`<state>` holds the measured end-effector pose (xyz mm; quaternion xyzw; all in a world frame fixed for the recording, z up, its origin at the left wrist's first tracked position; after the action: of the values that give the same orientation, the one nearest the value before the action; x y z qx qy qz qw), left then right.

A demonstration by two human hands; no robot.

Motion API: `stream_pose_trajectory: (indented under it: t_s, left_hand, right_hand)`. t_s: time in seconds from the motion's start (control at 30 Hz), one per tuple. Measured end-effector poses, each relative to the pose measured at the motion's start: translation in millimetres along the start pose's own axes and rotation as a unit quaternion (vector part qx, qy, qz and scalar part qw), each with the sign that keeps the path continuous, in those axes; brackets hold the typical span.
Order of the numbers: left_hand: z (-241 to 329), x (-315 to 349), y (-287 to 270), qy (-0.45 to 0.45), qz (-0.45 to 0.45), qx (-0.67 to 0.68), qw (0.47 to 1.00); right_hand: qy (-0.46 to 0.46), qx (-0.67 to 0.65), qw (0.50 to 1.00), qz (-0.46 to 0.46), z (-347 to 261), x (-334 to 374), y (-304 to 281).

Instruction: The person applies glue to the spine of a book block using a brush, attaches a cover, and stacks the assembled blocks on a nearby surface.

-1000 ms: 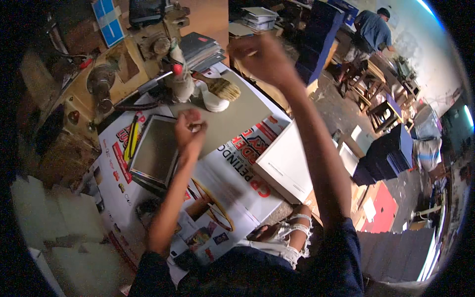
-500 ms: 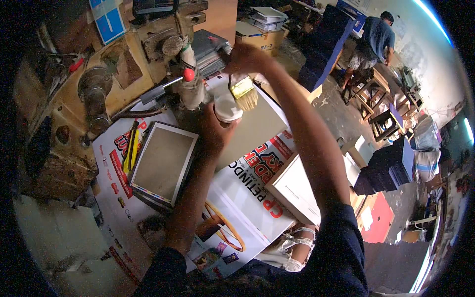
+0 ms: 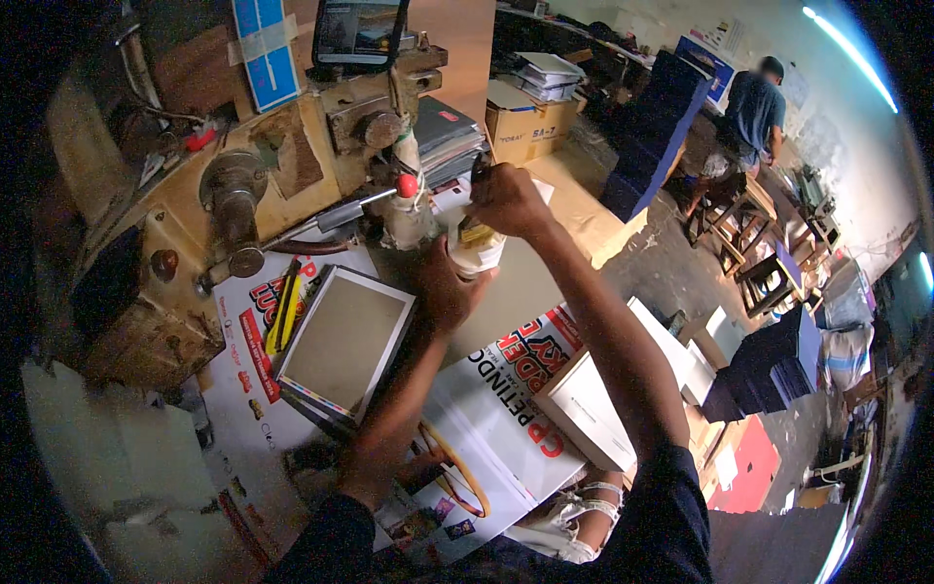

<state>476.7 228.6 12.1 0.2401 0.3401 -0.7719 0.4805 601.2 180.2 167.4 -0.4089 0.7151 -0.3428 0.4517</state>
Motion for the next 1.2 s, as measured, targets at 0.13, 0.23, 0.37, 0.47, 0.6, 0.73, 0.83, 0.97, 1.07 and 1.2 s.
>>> stream_pose_trajectory:
  t_s: [0.13, 0.23, 0.37, 0.47, 0.6, 0.73, 0.83, 0.97, 1.07, 1.2]
  left_hand:
    - [-8, 6, 9, 0.0, 0.029, -0.001, 1.0]
    - [-7, 2, 11, -0.028, 0.003, 0.02, 0.999]
    - [-5, -1, 2, -0.037, 0.012, 0.04, 0.998]
    - [14, -5, -2, -0.039, 0.001, 0.037, 0.999]
    - [12, -5, -2, -0.025, 0.019, 0.03, 0.999]
    - [-2, -4, 2, -0.057, 0.016, 0.056, 0.997]
    - [-5, -3, 8, -0.031, 0.03, 0.046, 0.998]
    - [2, -3, 6, 0.006, 0.049, 0.066, 0.997]
    - [6, -3, 5, -0.011, 0.036, 0.055, 0.998]
    - [-11, 1, 10, -0.026, 0.023, 0.065, 0.997]
  right_hand:
    - [0.047, -0.135, 0.989, 0.024, -9, 16, -31]
    - [0.08, -0.197, 0.975, 0.067, 9, 37, -42]
    - [0.113, -0.305, 0.938, 0.121, -5, 76, -37]
    - [0.111, -0.348, 0.92, 0.144, -2, 104, -37]
    - [0.121, -0.295, 0.939, 0.128, -5, 116, -50]
    - [0.128, -0.303, 0.936, 0.124, -14, 113, -50]
    - [0.144, -0.28, 0.94, 0.13, -19, 117, -57]
    - [0.152, -0.281, 0.935, 0.152, -7, 127, -64]
    - [0.105, -0.158, 0.968, 0.166, -14, 125, -78]
    - [0.222, -0.34, 0.863, 0.301, -2, 115, -63]
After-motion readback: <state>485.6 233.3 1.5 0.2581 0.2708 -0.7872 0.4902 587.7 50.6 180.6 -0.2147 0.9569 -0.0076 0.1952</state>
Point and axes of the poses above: each hand's wrist, its own x-axis away from the middle knuckle, its own y-axis out of the palm, z = x × y, the point moved 3 cm from there along -x, towards the middle knuckle, and after that the axes turned 2 degrees about y, right-handed, at the moved point
